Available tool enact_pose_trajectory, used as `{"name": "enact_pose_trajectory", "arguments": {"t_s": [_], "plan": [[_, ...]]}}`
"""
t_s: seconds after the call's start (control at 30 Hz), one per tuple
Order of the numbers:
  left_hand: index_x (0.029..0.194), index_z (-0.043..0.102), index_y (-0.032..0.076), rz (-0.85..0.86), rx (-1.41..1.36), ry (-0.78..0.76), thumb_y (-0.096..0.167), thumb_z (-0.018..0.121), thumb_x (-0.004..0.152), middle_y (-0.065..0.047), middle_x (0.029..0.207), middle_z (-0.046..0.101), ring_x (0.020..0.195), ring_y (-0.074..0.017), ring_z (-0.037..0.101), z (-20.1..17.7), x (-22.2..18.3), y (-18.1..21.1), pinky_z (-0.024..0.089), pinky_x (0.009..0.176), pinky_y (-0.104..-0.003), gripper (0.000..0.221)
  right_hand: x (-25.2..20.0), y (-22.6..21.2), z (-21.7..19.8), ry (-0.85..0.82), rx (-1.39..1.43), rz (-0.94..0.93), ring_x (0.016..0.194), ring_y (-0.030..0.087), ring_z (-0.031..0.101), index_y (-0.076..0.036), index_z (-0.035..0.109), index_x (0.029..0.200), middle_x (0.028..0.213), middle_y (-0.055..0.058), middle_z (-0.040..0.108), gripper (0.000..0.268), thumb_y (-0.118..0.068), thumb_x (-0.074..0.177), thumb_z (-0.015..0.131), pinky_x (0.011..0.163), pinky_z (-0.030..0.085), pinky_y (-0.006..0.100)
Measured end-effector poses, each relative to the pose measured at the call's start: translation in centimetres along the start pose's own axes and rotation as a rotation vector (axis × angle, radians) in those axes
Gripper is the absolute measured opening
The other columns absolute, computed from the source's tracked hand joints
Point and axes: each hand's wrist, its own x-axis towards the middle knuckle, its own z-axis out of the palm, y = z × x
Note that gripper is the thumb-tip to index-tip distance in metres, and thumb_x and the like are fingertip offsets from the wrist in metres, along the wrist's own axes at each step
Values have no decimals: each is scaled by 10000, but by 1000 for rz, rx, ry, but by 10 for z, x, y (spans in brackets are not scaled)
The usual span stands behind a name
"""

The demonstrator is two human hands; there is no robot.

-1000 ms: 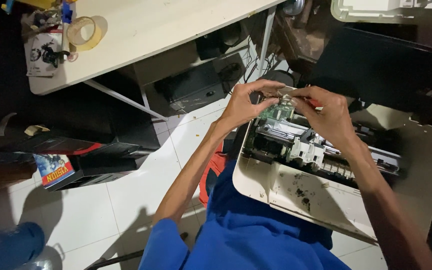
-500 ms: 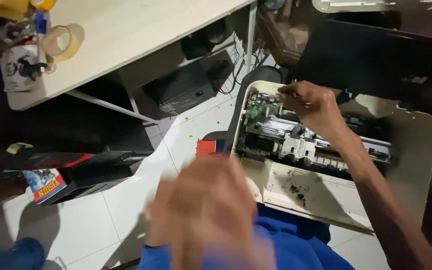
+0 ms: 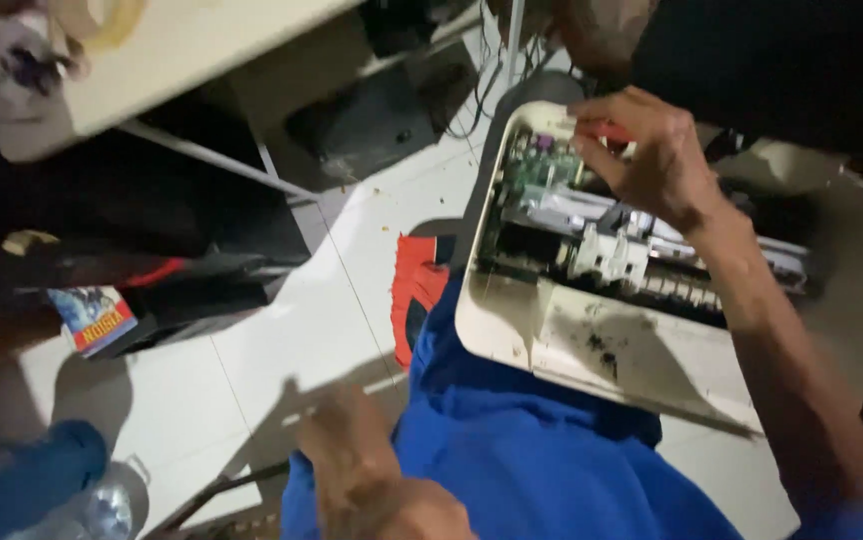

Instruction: Repairing a printer by connecting internal cables and securing components with a screwdriver.

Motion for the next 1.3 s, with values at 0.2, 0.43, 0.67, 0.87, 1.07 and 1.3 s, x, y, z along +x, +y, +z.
{"name": "enact_pose_trajectory", "arguments": {"t_s": [0.2, 0.43, 0.67, 0.87, 1.07, 1.3], "plan": [[1041, 677, -15, -244, -787, -390, 117, 714, 925, -214, 982, 730, 786, -299, 724, 74, 121, -21, 545, 544, -269, 180, -13, 18, 8, 102, 245, 301, 777, 410, 658, -77, 770, 1124, 919, 219, 690, 224, -15, 908, 778, 719, 534, 468], [1201, 665, 57, -643, -1076, -597, 181, 732, 935, -88, 1063, 751, 776, -182, 717, 151, 224, -88, 474, 485, -154, 301, 8, -17, -23, 1, 249, 363, 880, 439, 681, -8, 753, 1115, 1019, 234, 708, 213, 44, 908, 761, 753, 560, 437], [1113, 653, -8, -592, -1058, -476, 162, 664, 984, -161, 1160, 665, 1082, -369, 708, 184, 274, -119, 659, 848, -432, 214, 2, -7, -21, -69, 231, 315, 916, 443, 688, -5, 755, 1113, 1043, 245, 713, 216, 45, 903, 772, 759, 566, 465], [1118, 611, -45, -551, -1070, -423, 113, 633, 1024, -254, 1203, 679, 1113, -452, 692, 192, 284, -123, 616, 953, -564, 185, 6, -8, -25, -108, 228, 284, 952, 414, 698, -4, 762, 1118, 1074, 243, 711, 203, 37, 919, 762, 793, 577, 456], [1056, 682, 23, -464, -1044, -430, 124, 635, 1024, -236, 1112, 717, 1090, -423, 710, 202, 293, -127, 598, 959, -556, 116, 9, -7, -23, -127, 196, 250, 910, 390, 691, -6, 766, 1106, 1064, 231, 703, 205, 27, 904, 781, 753, 564, 438], [971, 718, 57, -373, -1070, -370, 101, 706, 982, -222, 1040, 730, 1050, -415, 717, 196, 281, -118, 599, 966, -577, 47, 10, -8, -23, -180, 172, 258, 898, 352, 686, -16, 770, 1104, 1065, 210, 698, 196, 8, 910, 773, 741, 559, 432]]}}
